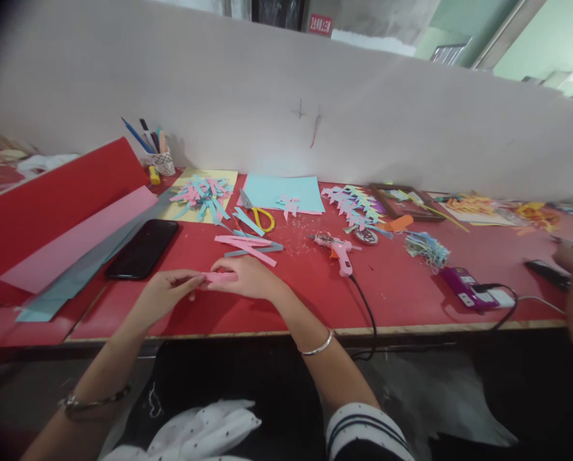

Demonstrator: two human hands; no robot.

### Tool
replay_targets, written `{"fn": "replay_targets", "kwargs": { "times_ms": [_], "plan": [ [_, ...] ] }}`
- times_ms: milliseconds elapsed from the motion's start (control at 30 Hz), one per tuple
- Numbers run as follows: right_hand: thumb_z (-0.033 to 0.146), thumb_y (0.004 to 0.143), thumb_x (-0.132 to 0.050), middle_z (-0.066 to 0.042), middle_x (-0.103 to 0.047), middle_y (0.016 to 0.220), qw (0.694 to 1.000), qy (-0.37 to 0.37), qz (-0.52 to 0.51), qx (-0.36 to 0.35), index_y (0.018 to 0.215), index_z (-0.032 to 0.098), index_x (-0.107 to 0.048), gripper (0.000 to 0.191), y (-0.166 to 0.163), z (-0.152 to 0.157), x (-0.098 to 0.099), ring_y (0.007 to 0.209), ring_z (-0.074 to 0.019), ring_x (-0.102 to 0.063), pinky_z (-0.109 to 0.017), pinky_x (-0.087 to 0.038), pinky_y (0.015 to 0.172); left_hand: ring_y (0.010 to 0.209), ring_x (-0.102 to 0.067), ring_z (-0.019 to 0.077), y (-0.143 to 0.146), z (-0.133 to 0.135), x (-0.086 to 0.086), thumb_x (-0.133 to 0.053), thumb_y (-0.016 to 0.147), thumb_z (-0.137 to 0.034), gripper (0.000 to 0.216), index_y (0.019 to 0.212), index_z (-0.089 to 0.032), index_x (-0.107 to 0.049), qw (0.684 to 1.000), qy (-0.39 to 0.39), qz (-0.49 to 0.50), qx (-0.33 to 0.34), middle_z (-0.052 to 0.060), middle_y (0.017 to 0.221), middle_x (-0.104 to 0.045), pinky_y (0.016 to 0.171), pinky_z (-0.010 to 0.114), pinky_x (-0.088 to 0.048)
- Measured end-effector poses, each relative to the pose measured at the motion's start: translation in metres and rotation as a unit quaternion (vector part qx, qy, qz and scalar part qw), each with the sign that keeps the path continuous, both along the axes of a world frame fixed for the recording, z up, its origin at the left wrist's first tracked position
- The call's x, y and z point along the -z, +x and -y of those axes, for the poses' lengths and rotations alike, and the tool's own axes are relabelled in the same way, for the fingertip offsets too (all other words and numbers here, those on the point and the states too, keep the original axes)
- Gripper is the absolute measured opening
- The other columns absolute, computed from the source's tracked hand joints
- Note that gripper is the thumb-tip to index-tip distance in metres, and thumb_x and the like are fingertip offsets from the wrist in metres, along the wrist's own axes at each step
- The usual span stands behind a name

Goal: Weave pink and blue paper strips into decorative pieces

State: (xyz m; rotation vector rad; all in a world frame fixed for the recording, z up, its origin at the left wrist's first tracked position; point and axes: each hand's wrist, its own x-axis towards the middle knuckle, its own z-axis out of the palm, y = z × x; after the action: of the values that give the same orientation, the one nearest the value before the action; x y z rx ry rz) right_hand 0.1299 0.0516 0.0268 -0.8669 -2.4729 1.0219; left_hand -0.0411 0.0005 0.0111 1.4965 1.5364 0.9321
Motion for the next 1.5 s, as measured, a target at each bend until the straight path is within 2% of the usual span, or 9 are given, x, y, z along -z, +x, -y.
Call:
{"fn": "replay_targets", "kwargs": {
  "times_ms": [267, 400, 500, 633, 867, 1067, 1200, 1333, 1500],
  "plan": [
    [0.021, 0.074, -0.053, -0.002, -0.060, 0.077, 0.995, 0.031, 0.083, -0.038, 0.087, 0.014, -0.059, 0.015, 0.004, -0.002, 0.001, 0.066, -0.0124, -0.049, -0.022, -0.033, 0.060, 0.044, -0.051, 0.0122, -0.006, 0.001, -0.004, -0.051, 0.060, -0.043, 0.030, 0.062, -0.017, -0.065, 1.000, 0.002, -0.002, -0.015, -0.002, 0.044, -0.058, 0.053, 0.023, -0.044],
    [0.014, 0.076, -0.045, -0.001, -0.058, 0.072, 0.994, 0.034, 0.100, -0.040, 0.086, 0.014, -0.057, 0.015, 0.008, -0.001, -0.003, 0.063, -0.0110, -0.048, -0.021, -0.032, 0.059, 0.043, -0.050, 0.0120, -0.009, 0.001, -0.006, -0.051, 0.058, -0.044, 0.030, 0.060, -0.017, -0.064, 0.999, 0.001, 0.004, -0.036, -0.002, 0.042, -0.056, 0.053, 0.023, -0.043],
    [0.018, 0.081, -0.039, 0.001, -0.054, 0.062, 0.994, 0.005, 0.099, -0.041, 0.075, 0.015, -0.054, 0.016, 0.013, -0.001, -0.004, 0.055, -0.0091, -0.047, -0.020, -0.033, 0.056, 0.043, -0.048, 0.0112, -0.012, 0.000, -0.008, -0.053, 0.055, -0.044, 0.028, 0.056, -0.017, -0.063, 0.999, -0.002, 0.011, -0.053, -0.003, 0.041, -0.054, 0.053, 0.023, -0.043],
    [0.023, 0.082, -0.037, 0.005, -0.049, 0.056, 0.992, -0.074, 0.096, -0.032, 0.067, 0.016, -0.047, 0.019, 0.021, -0.002, -0.006, 0.039, -0.0048, -0.044, -0.019, -0.036, 0.051, 0.042, -0.046, 0.0114, -0.015, 0.000, -0.010, -0.055, 0.051, -0.045, 0.028, 0.054, -0.018, -0.062, 0.997, -0.011, 0.027, -0.078, -0.003, 0.039, -0.052, 0.051, 0.023, -0.041],
    [0.019, 0.079, -0.042, 0.005, -0.050, 0.058, 0.991, -0.126, 0.047, 0.001, 0.080, 0.016, -0.050, 0.008, 0.034, -0.001, -0.005, 0.042, -0.0043, -0.047, -0.016, -0.038, 0.048, 0.043, -0.044, 0.0106, -0.018, -0.001, -0.005, -0.054, 0.052, -0.045, 0.028, 0.051, -0.018, -0.061, 0.992, -0.007, 0.023, -0.125, -0.002, 0.043, -0.054, 0.051, 0.023, -0.039],
    [0.026, 0.083, -0.039, 0.001, -0.059, 0.061, 0.980, -0.193, -0.023, 0.031, 0.078, 0.014, -0.050, 0.016, 0.039, 0.001, -0.001, 0.042, -0.0056, -0.053, -0.018, -0.041, 0.050, 0.043, -0.043, 0.0103, -0.021, -0.003, 0.000, -0.055, 0.053, -0.046, 0.029, 0.051, -0.018, -0.062, 0.991, 0.001, 0.034, -0.132, -0.001, 0.047, -0.057, 0.052, 0.023, -0.039],
    [0.034, 0.081, -0.042, -0.001, -0.061, 0.059, 0.968, -0.233, -0.079, 0.055, 0.075, 0.013, -0.052, 0.024, 0.040, -0.001, 0.005, 0.040, -0.0067, -0.054, -0.019, -0.041, 0.047, 0.042, -0.043, 0.0104, -0.020, -0.002, 0.000, -0.057, 0.051, -0.045, 0.028, 0.051, -0.018, -0.062, 0.988, -0.009, 0.052, -0.143, -0.002, 0.042, -0.053, 0.051, 0.023, -0.040],
    [0.039, 0.076, -0.049, -0.001, -0.062, 0.057, 0.955, -0.237, -0.138, 0.113, 0.068, 0.013, -0.052, 0.027, 0.039, -0.003, 0.010, 0.037, -0.0071, -0.054, -0.020, -0.041, 0.045, 0.043, -0.044, 0.0104, -0.019, 0.000, -0.002, -0.057, 0.052, -0.043, 0.025, 0.052, -0.018, -0.063, 0.985, -0.002, 0.066, -0.160, -0.004, 0.038, -0.048, 0.051, 0.023, -0.041],
    [0.043, 0.074, -0.051, -0.003, -0.064, 0.060, 0.935, -0.220, -0.216, 0.175, 0.068, 0.014, -0.054, 0.030, 0.038, -0.004, 0.016, 0.041, -0.0085, -0.056, -0.022, -0.044, 0.050, 0.041, -0.043, 0.0100, -0.015, 0.003, -0.005, -0.056, 0.055, -0.037, 0.020, 0.052, -0.018, -0.063, 0.981, 0.029, 0.074, -0.174, -0.004, 0.037, -0.049, 0.049, 0.023, -0.041]
  ]
}}
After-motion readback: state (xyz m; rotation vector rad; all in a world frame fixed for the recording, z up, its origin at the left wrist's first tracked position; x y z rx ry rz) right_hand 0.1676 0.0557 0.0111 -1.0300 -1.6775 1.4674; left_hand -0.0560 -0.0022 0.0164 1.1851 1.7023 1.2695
